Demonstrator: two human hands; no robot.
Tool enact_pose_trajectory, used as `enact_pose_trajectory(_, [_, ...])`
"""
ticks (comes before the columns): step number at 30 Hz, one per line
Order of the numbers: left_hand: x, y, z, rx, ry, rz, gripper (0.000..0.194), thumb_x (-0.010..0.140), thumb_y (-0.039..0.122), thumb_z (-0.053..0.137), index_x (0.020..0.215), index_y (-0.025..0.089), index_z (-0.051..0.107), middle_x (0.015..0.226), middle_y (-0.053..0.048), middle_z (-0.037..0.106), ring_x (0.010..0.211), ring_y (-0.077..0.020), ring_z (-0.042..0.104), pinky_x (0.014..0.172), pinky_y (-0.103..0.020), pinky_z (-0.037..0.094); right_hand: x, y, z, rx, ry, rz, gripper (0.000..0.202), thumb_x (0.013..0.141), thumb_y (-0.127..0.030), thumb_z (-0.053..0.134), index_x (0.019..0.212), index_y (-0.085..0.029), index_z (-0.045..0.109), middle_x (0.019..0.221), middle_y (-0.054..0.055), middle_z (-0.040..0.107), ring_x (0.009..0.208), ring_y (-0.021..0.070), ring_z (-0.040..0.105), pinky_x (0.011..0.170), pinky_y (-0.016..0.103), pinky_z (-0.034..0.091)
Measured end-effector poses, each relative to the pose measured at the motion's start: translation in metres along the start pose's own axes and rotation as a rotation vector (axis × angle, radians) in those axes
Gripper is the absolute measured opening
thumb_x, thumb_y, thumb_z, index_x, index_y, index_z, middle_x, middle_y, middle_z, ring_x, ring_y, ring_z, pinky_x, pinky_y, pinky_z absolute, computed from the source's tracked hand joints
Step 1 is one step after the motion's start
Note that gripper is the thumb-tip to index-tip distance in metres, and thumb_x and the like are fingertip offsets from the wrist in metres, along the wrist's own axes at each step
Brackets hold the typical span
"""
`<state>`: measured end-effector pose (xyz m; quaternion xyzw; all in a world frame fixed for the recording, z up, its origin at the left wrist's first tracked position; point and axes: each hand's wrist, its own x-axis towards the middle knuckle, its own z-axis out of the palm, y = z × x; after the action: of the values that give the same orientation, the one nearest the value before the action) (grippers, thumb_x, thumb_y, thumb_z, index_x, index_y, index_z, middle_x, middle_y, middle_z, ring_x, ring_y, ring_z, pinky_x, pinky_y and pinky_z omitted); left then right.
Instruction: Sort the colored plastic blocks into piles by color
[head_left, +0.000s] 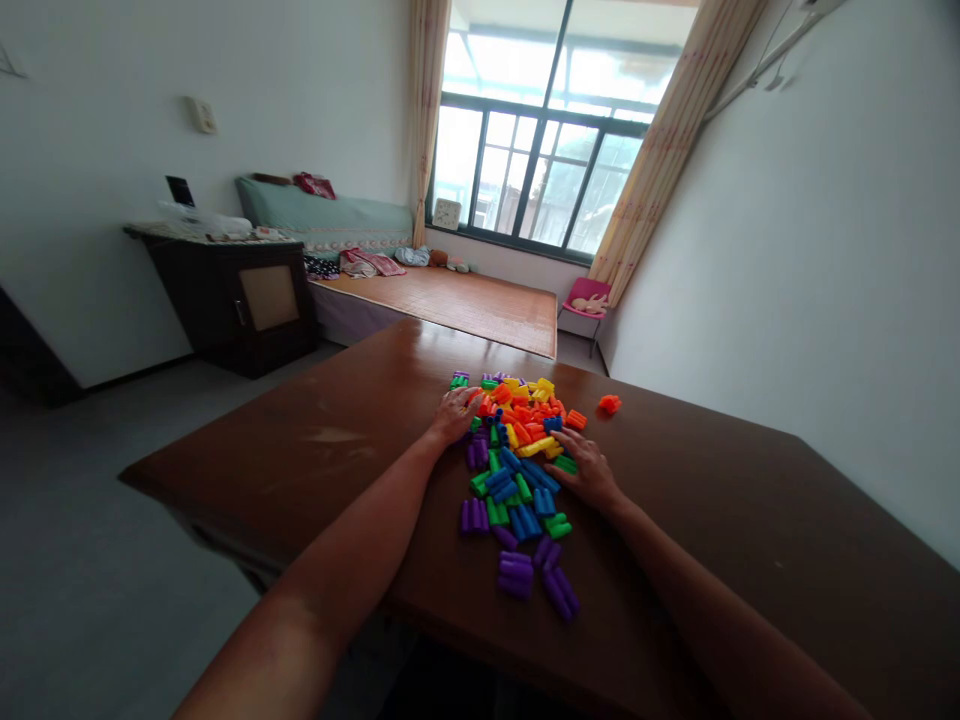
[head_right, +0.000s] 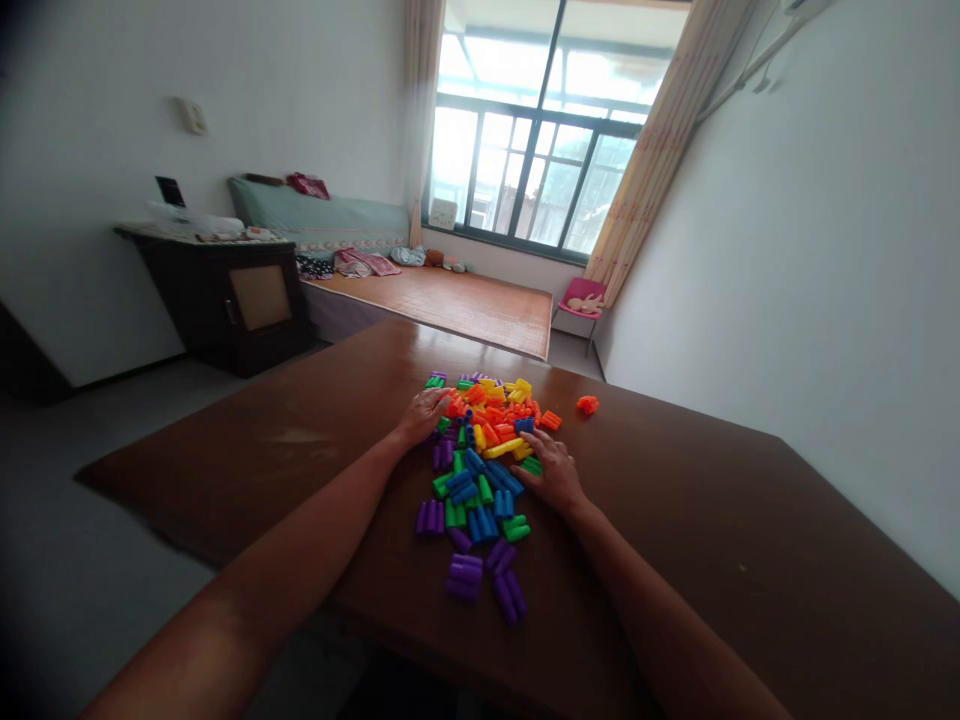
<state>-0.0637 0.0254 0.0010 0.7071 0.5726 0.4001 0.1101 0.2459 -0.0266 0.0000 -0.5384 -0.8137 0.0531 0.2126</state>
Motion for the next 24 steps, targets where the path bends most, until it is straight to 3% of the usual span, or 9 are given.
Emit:
enact_pose_trajectory(5, [0.002,-0.004,0.002,-0.034,0.017,-0.04,0.041,0.094,0.041,0.039,0.121,0.022,0.062,0.131,-0.006,0.06,0.126,-0.0222,0.048,0.112,-0.041,0.032,0.061,-0.035,0.012,0.263,0.1,-0.094,0.047,0.084,-0.046,0.055,0.126,-0.024,0.059,0.129,0.008,0.058,0.122,0.0251,0.05,0.106,0.046,0.037])
enact_pose_trajectory(9, [0.002,-0.005,0.0,-0.054,0.015,-0.072,0.043,0.095,0.041,0.038,0.123,0.019,0.061,0.134,-0.007,0.058,0.129,-0.0227,0.046,0.114,-0.04,0.03,0.083,-0.082,-0.005,0.397,0.046,-0.161,0.048,0.089,-0.046,0.049,0.133,-0.027,0.053,0.13,0.006,0.058,0.122,0.0226,0.05,0.109,0.044,0.034])
enact_pose_trajectory(12, [0.001,-0.005,-0.001,-0.071,0.032,-0.057,0.042,0.095,0.038,0.037,0.123,0.018,0.061,0.132,-0.007,0.059,0.128,-0.0224,0.047,0.114,-0.04,0.03,0.054,-0.107,-0.032,0.28,0.001,-0.294,0.052,0.09,-0.048,0.049,0.138,-0.028,0.048,0.138,0.006,0.052,0.132,0.0247,0.04,0.113,0.046,0.028])
enact_pose_trajectory(15, [0.002,-0.005,0.0,-0.067,0.04,-0.046,0.041,0.096,0.037,0.037,0.122,0.017,0.061,0.132,-0.007,0.06,0.128,-0.0219,0.048,0.113,-0.039,0.032,-0.012,-0.118,-0.053,0.152,-0.193,-0.533,0.059,0.088,-0.051,0.053,0.142,-0.031,0.043,0.146,0.005,0.044,0.137,0.0261,0.033,0.113,0.047,0.028])
enact_pose_trajectory(19, [0.002,-0.004,0.003,-0.043,0.025,-0.028,0.039,0.096,0.036,0.038,0.12,0.019,0.063,0.129,-0.007,0.062,0.127,-0.0216,0.049,0.113,-0.038,0.032,-0.085,-0.118,-0.055,0.001,-0.383,-0.82,0.061,0.086,-0.055,0.054,0.141,-0.032,0.043,0.149,0.002,0.041,0.14,0.0271,0.028,0.116,0.05,0.017])
enact_pose_trajectory(21, [0.001,-0.003,0.003,-0.036,0.004,-0.022,0.037,0.096,0.037,0.039,0.117,0.022,0.065,0.127,-0.005,0.063,0.126,-0.0214,0.05,0.113,-0.038,0.033,-0.091,-0.114,-0.045,-0.042,-0.344,-0.845,0.052,0.089,-0.05,0.052,0.137,-0.031,0.048,0.147,0.001,0.043,0.14,0.0247,0.03,0.117,0.048,0.015])
enact_pose_trajectory(24, [0.0,-0.004,0.001,-0.048,-0.018,-0.033,0.038,0.096,0.04,0.039,0.113,0.023,0.068,0.126,-0.004,0.064,0.125,-0.0222,0.05,0.111,-0.039,0.034,-0.066,-0.104,-0.026,-0.085,-0.194,-0.843,0.036,0.094,-0.038,0.048,0.129,-0.03,0.055,0.141,0.001,0.051,0.135,0.02,0.037,0.116,0.044,0.017])
